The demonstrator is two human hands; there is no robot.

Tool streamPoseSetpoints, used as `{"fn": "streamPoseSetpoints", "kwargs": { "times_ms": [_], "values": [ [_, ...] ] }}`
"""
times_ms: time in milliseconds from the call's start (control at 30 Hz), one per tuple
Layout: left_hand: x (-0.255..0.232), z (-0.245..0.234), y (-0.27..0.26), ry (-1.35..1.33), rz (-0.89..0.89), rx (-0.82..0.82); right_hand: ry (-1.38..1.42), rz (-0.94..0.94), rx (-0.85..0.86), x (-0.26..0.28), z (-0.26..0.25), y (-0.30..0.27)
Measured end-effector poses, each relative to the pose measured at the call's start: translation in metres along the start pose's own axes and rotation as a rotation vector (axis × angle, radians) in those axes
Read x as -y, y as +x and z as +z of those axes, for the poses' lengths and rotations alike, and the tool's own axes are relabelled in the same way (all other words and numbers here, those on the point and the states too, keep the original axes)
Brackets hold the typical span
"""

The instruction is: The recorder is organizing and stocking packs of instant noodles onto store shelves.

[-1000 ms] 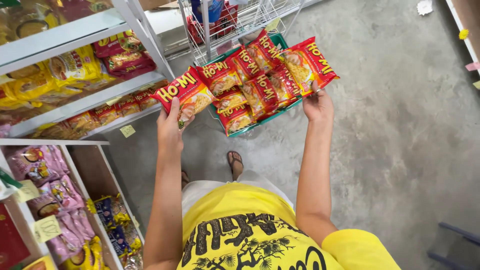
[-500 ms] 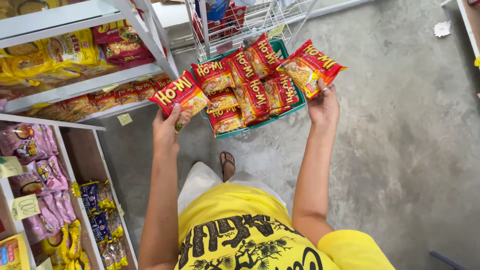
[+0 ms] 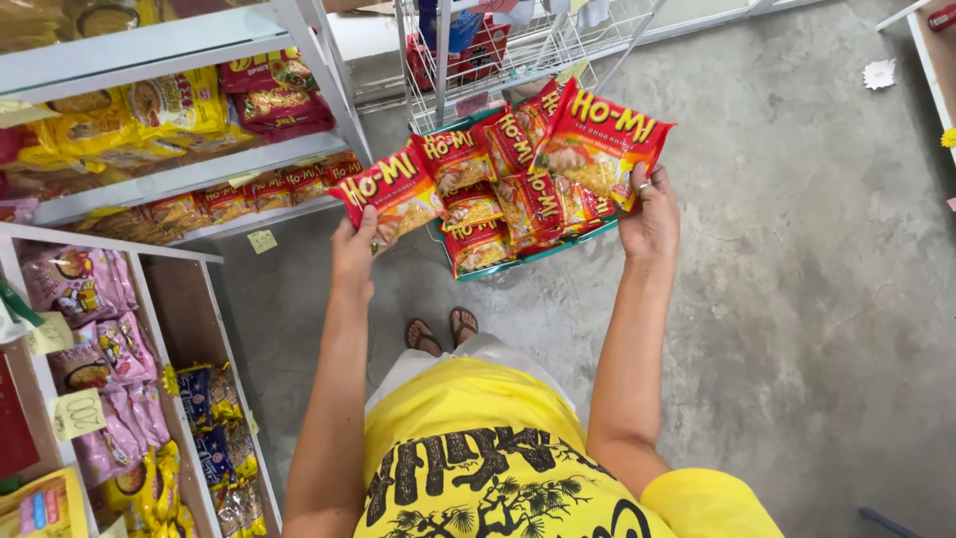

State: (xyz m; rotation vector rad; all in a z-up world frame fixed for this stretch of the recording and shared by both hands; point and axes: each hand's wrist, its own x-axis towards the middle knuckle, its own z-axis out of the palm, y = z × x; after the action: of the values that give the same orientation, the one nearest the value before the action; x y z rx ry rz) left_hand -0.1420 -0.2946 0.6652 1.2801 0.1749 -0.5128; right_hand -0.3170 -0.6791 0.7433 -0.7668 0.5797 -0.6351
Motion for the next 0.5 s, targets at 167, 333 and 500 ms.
{"fn": "streamPoseSetpoints", "kwargs": {
  "times_ms": [167,333,500],
  "values": [
    [0.039,-0.013,0.019,0.052,-0.018,0.009,-0.076,0.044,-0.09,-0.022,-0.018,-0.003],
    [0.087,-0.018,0.043,0.098,-0.108,0.011,-0.035,0.02,-0.152,-0.024,-0.034,0.004],
    [0.113,-0.001,0.054,0.091,-0.229,0.02,-0.005,-0.011,-0.176,-0.024,-0.053,0.024]
  ]
}}
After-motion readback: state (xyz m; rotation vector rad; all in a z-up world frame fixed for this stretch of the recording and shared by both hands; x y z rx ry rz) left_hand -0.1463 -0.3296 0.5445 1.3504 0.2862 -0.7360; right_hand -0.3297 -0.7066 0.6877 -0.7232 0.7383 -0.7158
